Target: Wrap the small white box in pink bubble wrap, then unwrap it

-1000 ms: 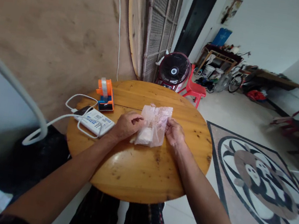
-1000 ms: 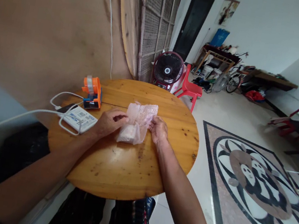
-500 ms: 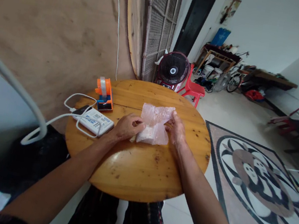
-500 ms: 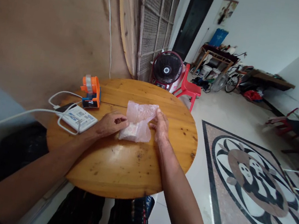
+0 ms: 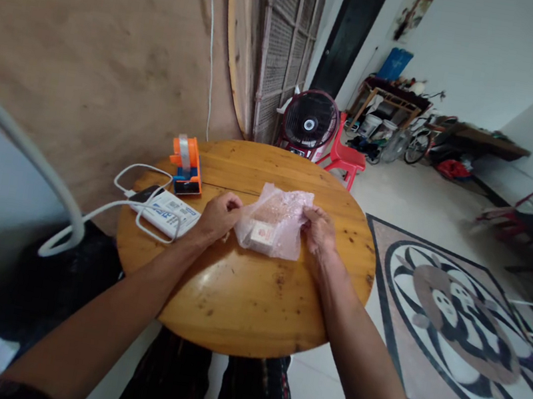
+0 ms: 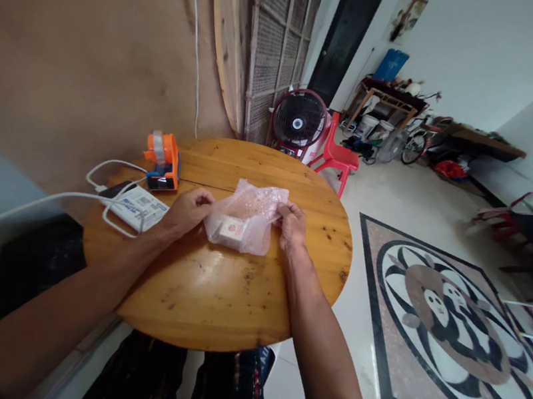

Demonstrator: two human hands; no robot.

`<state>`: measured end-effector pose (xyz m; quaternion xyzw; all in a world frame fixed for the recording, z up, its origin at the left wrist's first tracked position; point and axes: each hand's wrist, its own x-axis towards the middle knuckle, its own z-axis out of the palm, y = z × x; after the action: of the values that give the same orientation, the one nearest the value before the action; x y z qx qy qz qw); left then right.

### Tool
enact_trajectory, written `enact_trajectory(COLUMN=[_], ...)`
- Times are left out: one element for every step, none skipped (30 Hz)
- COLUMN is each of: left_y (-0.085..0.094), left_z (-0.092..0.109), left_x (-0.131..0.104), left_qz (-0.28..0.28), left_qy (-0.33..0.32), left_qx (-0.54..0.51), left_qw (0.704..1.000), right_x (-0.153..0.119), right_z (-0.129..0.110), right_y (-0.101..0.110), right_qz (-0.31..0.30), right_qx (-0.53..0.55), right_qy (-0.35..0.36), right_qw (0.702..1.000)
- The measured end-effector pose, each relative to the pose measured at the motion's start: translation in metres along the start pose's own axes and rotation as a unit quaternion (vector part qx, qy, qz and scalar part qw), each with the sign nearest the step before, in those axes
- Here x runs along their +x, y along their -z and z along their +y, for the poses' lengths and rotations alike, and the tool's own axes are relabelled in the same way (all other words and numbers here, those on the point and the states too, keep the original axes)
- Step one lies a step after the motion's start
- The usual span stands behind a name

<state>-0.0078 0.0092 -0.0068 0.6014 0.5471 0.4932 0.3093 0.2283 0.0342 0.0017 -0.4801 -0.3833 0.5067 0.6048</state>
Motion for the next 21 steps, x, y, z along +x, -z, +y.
enact_trajectory(left_y=[-0.001, -0.002, -0.002, -0.002, -0.001, 0.0, 0.001, 0.003, 0.004, 0.005, 0.006, 0.005, 0.003, 0.001, -0.001, -0.003, -0.005, -0.007, -0.007, -0.007, -0.006], left_z=[-0.001, -0.001, 0.0, 0.001, 0.003, 0.006, 0.009, 0.013, 0.018, 0.022, 0.027, 0.031, 0.034, 0.035, 0.036, 0.036, 0.034, 0.032, 0.029, 0.026, 0.022], left_x=[0.0, 0.0, -0.001, -0.002, -0.004, -0.006, -0.009, -0.012, -0.016, -0.02, -0.024, -0.027, -0.029, -0.031, -0.032, -0.031, -0.03, -0.028, -0.026, -0.023, -0.02], left_qz=[0.008, 0.014, 0.019, 0.026, 0.038, 0.054, 0.071, 0.088, 0.096, 0.083, 0.052, 0.005, -0.036, -0.083, -0.121, -0.149, -0.167, -0.176, -0.176, -0.17, -0.152], left_qy=[-0.001, -0.004, -0.011, -0.025, -0.048, -0.08, -0.118, -0.166, -0.211, -0.258, -0.304, -0.344, -0.369, -0.38, -0.383, -0.375, -0.359, -0.333, -0.304, -0.276, -0.242], left_qx=[0.004, 0.011, 0.019, 0.027, 0.037, 0.048, 0.059, 0.076, 0.09, 0.1, 0.105, 0.11, 0.113, 0.125, 0.134, 0.144, 0.151, 0.158, 0.164, 0.17, 0.176], left_qw=[1.0, 1.0, 1.0, 0.999, 0.997, 0.994, 0.989, 0.979, 0.969, 0.957, 0.945, 0.933, 0.922, 0.913, 0.906, 0.904, 0.906, 0.913, 0.922, 0.931, 0.942], right_x=[0.001, 0.002, 0.003, 0.003, 0.004, 0.005, 0.006, 0.007, 0.008, 0.009, 0.009, 0.01, 0.009, 0.009, 0.008, 0.007, 0.007, 0.006, 0.005, 0.005, 0.005], right_z=[-0.001, -0.001, -0.001, 0.0, 0.001, 0.002, 0.004, 0.005, 0.007, 0.008, 0.009, 0.009, 0.009, 0.01, 0.009, 0.009, 0.008, 0.008, 0.007, 0.007, 0.006], right_y=[0.001, 0.002, 0.002, 0.002, 0.001, 0.001, 0.0, 0.0, -0.001, -0.001, -0.001, -0.001, -0.001, -0.001, -0.001, -0.002, -0.002, -0.002, -0.002, -0.002, -0.002], right_qz=[0.001, 0.001, 0.001, 0.001, 0.0, 0.0, 0.001, 0.002, 0.004, 0.006, 0.008, 0.008, 0.008, 0.005, 0.002, -0.002, -0.005, -0.007, -0.008, -0.009, -0.008], right_qx=[0.001, 0.003, 0.004, 0.004, 0.005, 0.006, 0.006, 0.007, 0.008, 0.009, 0.009, 0.008, 0.008, 0.007, 0.005, 0.004, 0.003, 0.003, 0.003, 0.004, 0.005], right_qy=[0.0, 0.0, 0.001, 0.001, 0.002, 0.004, 0.006, 0.009, 0.011, 0.013, 0.013, 0.014, 0.014, 0.014, 0.014, 0.014, 0.013, 0.013, 0.012, 0.011, 0.012], right_qw=[1.0, 1.0, 1.0, 1.0, 1.0, 1.0, 1.0, 1.0, 1.0, 1.0, 1.0, 1.0, 1.0, 1.0, 1.0, 1.0, 1.0, 1.0, 1.0, 1.0, 1.0])
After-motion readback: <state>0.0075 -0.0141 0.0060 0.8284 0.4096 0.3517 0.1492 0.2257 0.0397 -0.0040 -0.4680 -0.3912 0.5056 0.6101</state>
